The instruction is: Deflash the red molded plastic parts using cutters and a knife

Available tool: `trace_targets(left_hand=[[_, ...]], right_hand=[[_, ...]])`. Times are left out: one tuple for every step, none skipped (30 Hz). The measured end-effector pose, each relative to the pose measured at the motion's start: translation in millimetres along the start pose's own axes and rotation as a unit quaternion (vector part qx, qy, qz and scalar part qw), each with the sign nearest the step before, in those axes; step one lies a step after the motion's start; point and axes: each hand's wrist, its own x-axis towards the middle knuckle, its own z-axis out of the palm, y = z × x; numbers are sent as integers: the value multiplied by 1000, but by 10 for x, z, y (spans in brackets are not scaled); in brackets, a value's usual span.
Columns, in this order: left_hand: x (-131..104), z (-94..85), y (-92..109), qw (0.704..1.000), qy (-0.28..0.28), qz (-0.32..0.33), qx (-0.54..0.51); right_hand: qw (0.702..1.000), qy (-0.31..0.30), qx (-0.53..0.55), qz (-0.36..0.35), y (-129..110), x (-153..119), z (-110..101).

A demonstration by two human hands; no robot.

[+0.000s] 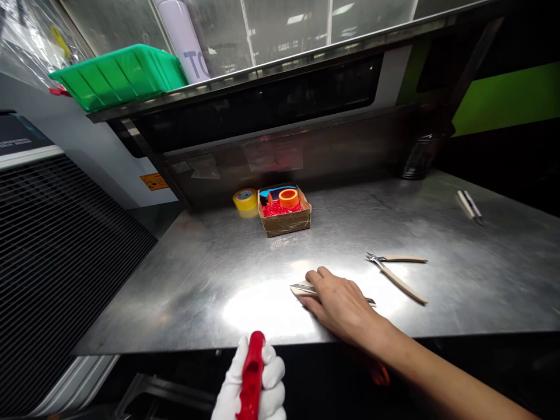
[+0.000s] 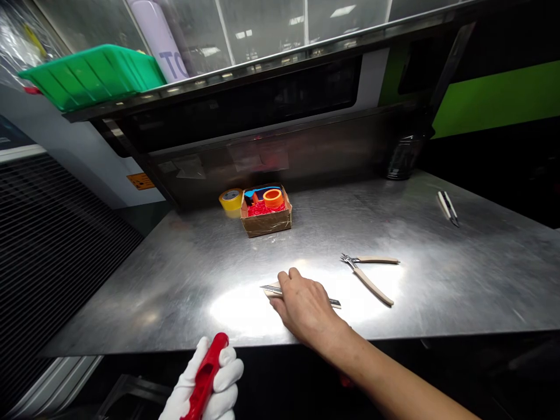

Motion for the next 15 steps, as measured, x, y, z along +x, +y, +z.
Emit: trace_targets(left_hand=[[1,-4,2,1000,0,0,-1],[3,-9,3,1000,0,-1,1],[6,-15,4,1000,1,-1,4],[10,-23,4,1000,2,0,8],[14,-32,3,1000,3,4,14],[19,-43,2,1000,3,10,21],[23,-54,1,999,5,14,28],[27,-67,1,999,6,20,35],[31,-81,2,999,8,25,40],[34,-95,5,999,7,26,45],[38,-109,9,999,4,24,48],[43,-124,14,999,2,19,48],[48,-138,20,999,1,14,46],[55,-150,24,999,3,8,45],[61,-160,27,999,7,2,45]], right_hand=[[1000,0,3,-1,2,0,-2],[1000,0,5,-2,4,0,-3],[1000,1,8,-4,6,-1,-3],[1000,1,9,-6,8,-2,-2],[1000,2,10,-9,7,-3,-3],[1000,3,9,-11,4,-6,-7],[1000,5,8,-12,-4,-11,-16],[1000,9,6,-11,-17,-20,-30],[1000,15,3,-9,-36,-34,-49],[1000,23,3,-11,-61,-55,-73],[999,33,8,-23,-90,-85,-97],[998,41,19,-46,-122,-123,-121],[995,45,34,-80,-156,-169,-142],[991,45,49,-118,-189,-221,-157],[985,41,61,-157,-222,-276,-165]])
